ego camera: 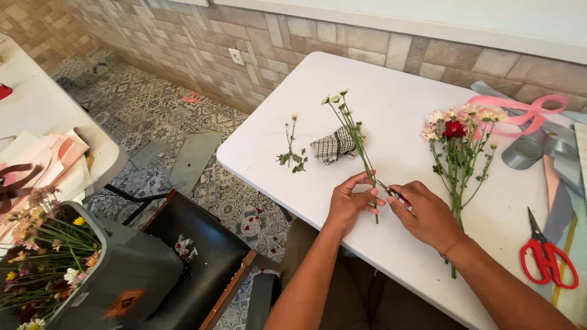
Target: The person selects flowers from a bucket and places them on a table, then uses shears to trim the stems of the flowers before gathering them together into a small bunch.
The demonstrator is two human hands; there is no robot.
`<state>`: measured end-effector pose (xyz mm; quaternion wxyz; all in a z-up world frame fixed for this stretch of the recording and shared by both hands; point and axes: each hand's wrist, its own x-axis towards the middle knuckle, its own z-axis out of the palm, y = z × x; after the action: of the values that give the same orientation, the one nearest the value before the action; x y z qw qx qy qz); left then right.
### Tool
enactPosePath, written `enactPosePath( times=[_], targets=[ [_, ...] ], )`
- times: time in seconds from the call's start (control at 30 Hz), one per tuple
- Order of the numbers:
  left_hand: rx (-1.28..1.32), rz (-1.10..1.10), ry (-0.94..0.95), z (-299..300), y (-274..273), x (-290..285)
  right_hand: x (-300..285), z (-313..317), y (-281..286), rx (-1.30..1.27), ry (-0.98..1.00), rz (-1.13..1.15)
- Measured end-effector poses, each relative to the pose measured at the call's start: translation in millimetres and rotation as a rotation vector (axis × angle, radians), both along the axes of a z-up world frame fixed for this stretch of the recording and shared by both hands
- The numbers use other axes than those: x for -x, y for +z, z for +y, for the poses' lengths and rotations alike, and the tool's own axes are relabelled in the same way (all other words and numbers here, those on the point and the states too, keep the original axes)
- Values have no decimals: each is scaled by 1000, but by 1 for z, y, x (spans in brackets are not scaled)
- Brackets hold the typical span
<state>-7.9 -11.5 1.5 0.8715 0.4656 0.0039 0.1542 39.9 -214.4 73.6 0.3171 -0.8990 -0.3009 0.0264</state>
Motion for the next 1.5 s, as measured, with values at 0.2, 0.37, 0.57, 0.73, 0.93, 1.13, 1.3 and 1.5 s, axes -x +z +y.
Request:
enactPosePath(
  times=[0.2,0.37,0.57,0.73,0.93,1.13,1.3,1.5],
  targets=[
    [-4,8,-14,1,-6,-3,-4,4,-4,5,22,31],
    [-6,11,-30,1,-3,-2,-3,6,2,28,35,71],
    [7,18,-30,0,-7,-5,-1,8,5,0,61,68],
    [-5,31,-21,2,-5,-3,-3,7,-3,-3,42,104],
    [-12,35,-19,2,-11,-7,0,10,-1,-1,50,102],
    [-14,38,-16,3,-8,-7,1,10,0,-16,49,119],
    [-1,51,-13,3,-13,-7,2,12,-1,-9,58,130],
    [-8,53,-13,4,-12,-8,0,11,-6,-50,61,110]
  ],
)
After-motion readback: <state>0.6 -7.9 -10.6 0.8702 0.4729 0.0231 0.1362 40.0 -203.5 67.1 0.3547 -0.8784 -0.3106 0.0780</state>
